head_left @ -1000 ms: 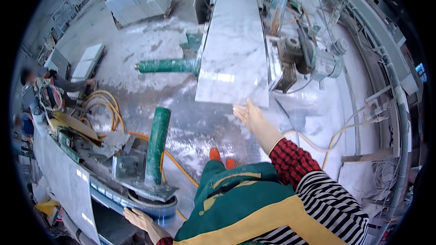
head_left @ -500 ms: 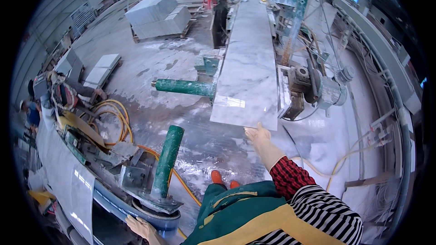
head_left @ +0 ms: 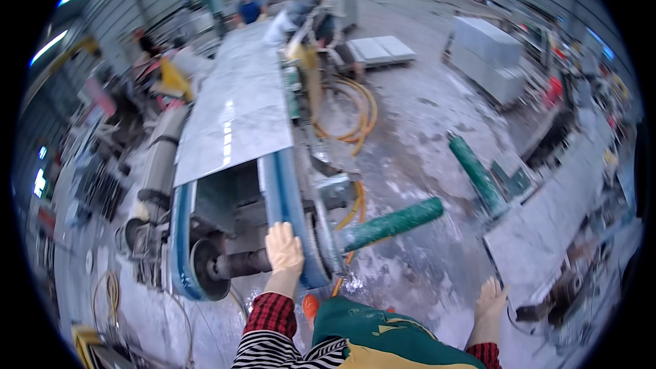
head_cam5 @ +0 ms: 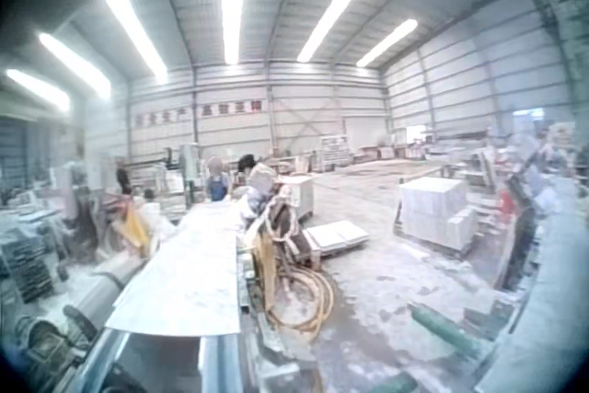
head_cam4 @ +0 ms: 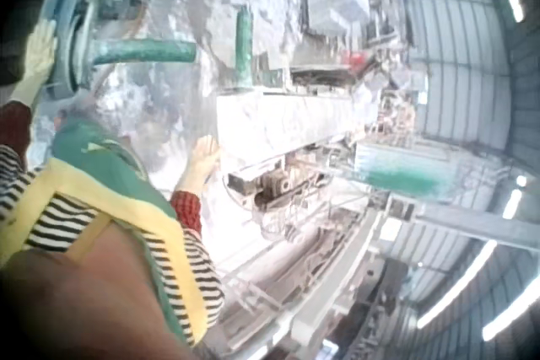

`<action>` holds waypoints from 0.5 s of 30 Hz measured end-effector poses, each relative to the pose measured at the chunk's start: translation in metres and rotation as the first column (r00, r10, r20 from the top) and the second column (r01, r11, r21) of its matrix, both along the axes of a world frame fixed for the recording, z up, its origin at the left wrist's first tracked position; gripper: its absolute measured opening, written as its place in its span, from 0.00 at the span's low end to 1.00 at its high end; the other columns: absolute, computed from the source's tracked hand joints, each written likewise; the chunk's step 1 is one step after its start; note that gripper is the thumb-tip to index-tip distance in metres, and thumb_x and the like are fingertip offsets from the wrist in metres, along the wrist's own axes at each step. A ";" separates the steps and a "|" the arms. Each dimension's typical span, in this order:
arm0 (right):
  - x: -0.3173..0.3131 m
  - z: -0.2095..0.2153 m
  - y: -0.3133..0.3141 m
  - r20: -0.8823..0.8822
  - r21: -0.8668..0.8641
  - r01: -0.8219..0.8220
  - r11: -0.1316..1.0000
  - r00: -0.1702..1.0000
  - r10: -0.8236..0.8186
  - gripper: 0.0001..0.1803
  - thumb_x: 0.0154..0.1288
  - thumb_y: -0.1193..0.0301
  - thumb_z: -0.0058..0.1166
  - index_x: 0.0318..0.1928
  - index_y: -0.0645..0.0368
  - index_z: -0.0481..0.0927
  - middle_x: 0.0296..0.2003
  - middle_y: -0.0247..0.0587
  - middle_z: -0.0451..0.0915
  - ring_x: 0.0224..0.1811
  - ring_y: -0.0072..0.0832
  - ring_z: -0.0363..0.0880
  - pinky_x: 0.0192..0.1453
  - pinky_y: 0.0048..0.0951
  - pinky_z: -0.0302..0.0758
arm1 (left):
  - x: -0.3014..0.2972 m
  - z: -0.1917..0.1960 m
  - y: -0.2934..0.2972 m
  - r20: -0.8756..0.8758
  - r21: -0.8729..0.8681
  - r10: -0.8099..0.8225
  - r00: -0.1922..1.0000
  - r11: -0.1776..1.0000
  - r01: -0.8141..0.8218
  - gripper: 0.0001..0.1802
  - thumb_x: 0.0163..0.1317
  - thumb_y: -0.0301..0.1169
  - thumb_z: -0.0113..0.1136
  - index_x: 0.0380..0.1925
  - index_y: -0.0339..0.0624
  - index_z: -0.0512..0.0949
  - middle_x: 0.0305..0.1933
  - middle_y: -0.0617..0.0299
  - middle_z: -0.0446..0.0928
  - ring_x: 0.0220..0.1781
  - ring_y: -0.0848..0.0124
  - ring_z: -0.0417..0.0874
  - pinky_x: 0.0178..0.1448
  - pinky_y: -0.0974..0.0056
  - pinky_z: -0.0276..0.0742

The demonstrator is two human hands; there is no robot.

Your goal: The person repeatedly feeds large rectangular tiles through a grinding machine to polish their edges. They handle each tile by hand, guiding it through the machine and then placing it onto a conveyor belt or stack. The process is continuous and repetitive throughout the clip.

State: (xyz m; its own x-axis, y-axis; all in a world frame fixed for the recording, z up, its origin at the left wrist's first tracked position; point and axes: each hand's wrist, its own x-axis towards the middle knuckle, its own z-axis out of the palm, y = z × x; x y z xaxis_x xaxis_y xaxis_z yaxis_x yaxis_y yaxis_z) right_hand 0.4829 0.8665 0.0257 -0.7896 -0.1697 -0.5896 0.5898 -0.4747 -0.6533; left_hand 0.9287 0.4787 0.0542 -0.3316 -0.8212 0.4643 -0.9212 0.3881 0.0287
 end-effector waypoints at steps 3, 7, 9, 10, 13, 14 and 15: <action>0.014 -0.010 -0.008 0.041 -0.055 0.033 0.998 0.999 -0.031 0.39 0.79 0.44 0.42 0.74 0.62 0.63 0.71 0.47 0.70 0.75 0.35 0.67 0.73 0.32 0.70 | 0.002 -0.011 0.004 -0.027 0.120 0.021 0.999 0.993 -0.018 0.29 0.64 0.38 0.56 0.64 0.38 0.66 0.65 0.43 0.67 0.66 0.44 0.68 0.69 0.45 0.63; 0.035 -0.050 -0.040 0.068 -0.059 -0.004 0.998 0.998 0.008 0.36 0.79 0.47 0.45 0.74 0.60 0.63 0.70 0.46 0.71 0.73 0.34 0.68 0.72 0.31 0.72 | 0.007 -0.013 0.008 -0.061 0.084 -0.032 0.998 0.996 0.037 0.31 0.65 0.39 0.56 0.64 0.36 0.65 0.65 0.37 0.66 0.65 0.39 0.68 0.68 0.42 0.64; 0.049 -0.069 -0.066 0.068 -0.047 -0.078 0.996 0.994 0.081 0.35 0.79 0.48 0.46 0.74 0.59 0.65 0.69 0.45 0.73 0.71 0.35 0.71 0.69 0.31 0.74 | 0.014 0.010 0.005 -0.107 0.306 -0.087 0.990 0.945 0.116 0.32 0.62 0.40 0.59 0.63 0.36 0.66 0.63 0.37 0.67 0.61 0.39 0.69 0.65 0.42 0.65; 0.062 -0.072 -0.084 0.045 -0.008 -0.116 0.993 0.992 0.116 0.34 0.79 0.49 0.46 0.73 0.59 0.66 0.67 0.46 0.75 0.68 0.35 0.74 0.66 0.31 0.77 | 0.017 0.027 0.004 -0.111 0.422 -0.106 0.988 0.895 0.144 0.30 0.63 0.40 0.59 0.62 0.37 0.67 0.67 0.38 0.66 0.68 0.41 0.68 0.70 0.44 0.63; 0.111 -0.062 -0.158 -0.068 0.152 -0.266 0.952 0.958 0.279 0.32 0.79 0.51 0.48 0.70 0.61 0.70 0.59 0.50 0.81 0.57 0.34 0.82 0.57 0.31 0.82 | 0.047 0.020 -0.012 -0.200 0.337 -0.344 0.917 0.855 0.394 0.29 0.62 0.40 0.63 0.60 0.39 0.70 0.63 0.39 0.71 0.65 0.45 0.72 0.70 0.48 0.65; 0.133 -0.053 -0.185 -0.120 0.236 -0.330 0.914 0.923 0.364 0.31 0.78 0.51 0.48 0.68 0.62 0.72 0.57 0.51 0.82 0.53 0.34 0.83 0.54 0.32 0.82 | 0.060 0.018 -0.022 -0.260 0.250 -0.441 0.859 0.828 0.502 0.27 0.63 0.39 0.62 0.59 0.39 0.71 0.61 0.41 0.73 0.64 0.47 0.73 0.68 0.49 0.67; 0.158 -0.044 -0.210 -0.160 0.324 -0.381 0.866 0.880 0.447 0.30 0.78 0.52 0.49 0.66 0.64 0.73 0.54 0.53 0.83 0.50 0.34 0.85 0.51 0.32 0.83 | 0.074 0.016 -0.032 -0.309 0.158 -0.536 0.786 0.785 0.598 0.24 0.64 0.37 0.62 0.58 0.39 0.72 0.59 0.43 0.75 0.62 0.49 0.75 0.67 0.50 0.68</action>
